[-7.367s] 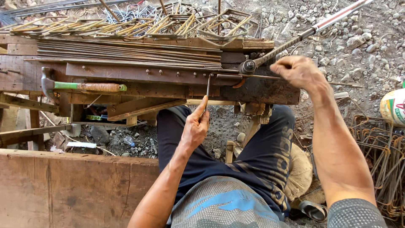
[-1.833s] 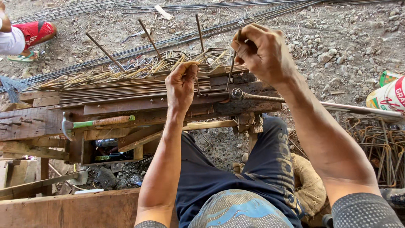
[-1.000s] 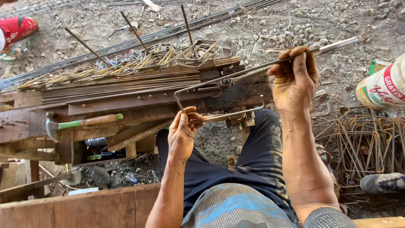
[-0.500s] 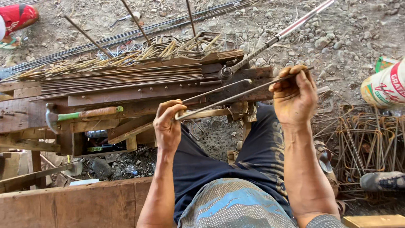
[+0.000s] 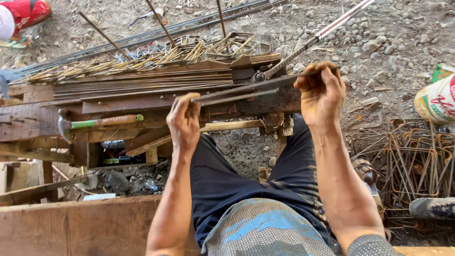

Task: The person sits on the ground and uses a manual metal bending machine to bend thin metal rods into rectangular shapes. They insert the rods into the machine, rotate a crank to bend them, and then remove the finished pieces.

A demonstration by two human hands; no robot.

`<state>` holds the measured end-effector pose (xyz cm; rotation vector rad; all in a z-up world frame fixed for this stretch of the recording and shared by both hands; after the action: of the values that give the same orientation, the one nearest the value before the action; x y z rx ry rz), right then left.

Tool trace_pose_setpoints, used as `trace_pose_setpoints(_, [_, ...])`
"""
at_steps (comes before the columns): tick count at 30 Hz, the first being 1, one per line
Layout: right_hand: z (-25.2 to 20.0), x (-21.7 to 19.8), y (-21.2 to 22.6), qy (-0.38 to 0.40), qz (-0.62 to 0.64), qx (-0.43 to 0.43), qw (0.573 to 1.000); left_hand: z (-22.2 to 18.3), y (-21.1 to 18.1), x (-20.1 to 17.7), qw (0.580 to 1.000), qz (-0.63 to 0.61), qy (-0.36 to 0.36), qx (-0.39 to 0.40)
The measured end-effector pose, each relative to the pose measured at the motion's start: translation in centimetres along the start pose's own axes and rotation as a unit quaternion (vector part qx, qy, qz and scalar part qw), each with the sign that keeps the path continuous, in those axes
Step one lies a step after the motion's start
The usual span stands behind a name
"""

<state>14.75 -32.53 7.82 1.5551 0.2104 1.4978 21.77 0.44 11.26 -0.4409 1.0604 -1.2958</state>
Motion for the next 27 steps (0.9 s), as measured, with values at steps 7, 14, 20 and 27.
trace_pose_setpoints(7, [2.5, -0.2, -5.5, -0.036, 0.021, 0.045, 0.998, 2.9, 5.6, -0.7, 0.999, 0.034, 0.010, -0.017])
trace_pose_setpoints(14, [2.4, -1.6, -7.8, -0.067, 0.017, 0.068, 0.995, 3.1, 7.0, 0.3, 0.994, -0.051, 0.067, -0.068])
trace_pose_setpoints(20, [1.2, -1.0, -6.9, -0.072, 0.009, 0.095, 0.993, 3.2, 9.7, 2.3, 0.983, -0.141, 0.050, -0.107])
trace_pose_setpoints(27, [-5.0, 0.8, -5.5, -0.124, 0.044, 0.104, 0.986, 3.1, 12.4, 2.5, 0.985, -0.152, 0.035, -0.076])
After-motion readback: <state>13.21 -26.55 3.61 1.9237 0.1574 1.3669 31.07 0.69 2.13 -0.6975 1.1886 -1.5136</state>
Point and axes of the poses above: each hand's wrist, its own z-axis towards the middle knuckle, its own x-axis out of the palm, y = z × x, the point moved 5 cm from there along z, towards the middle knuckle, and after that the axes turned 7 degrees about y, right-handed, at the moved point
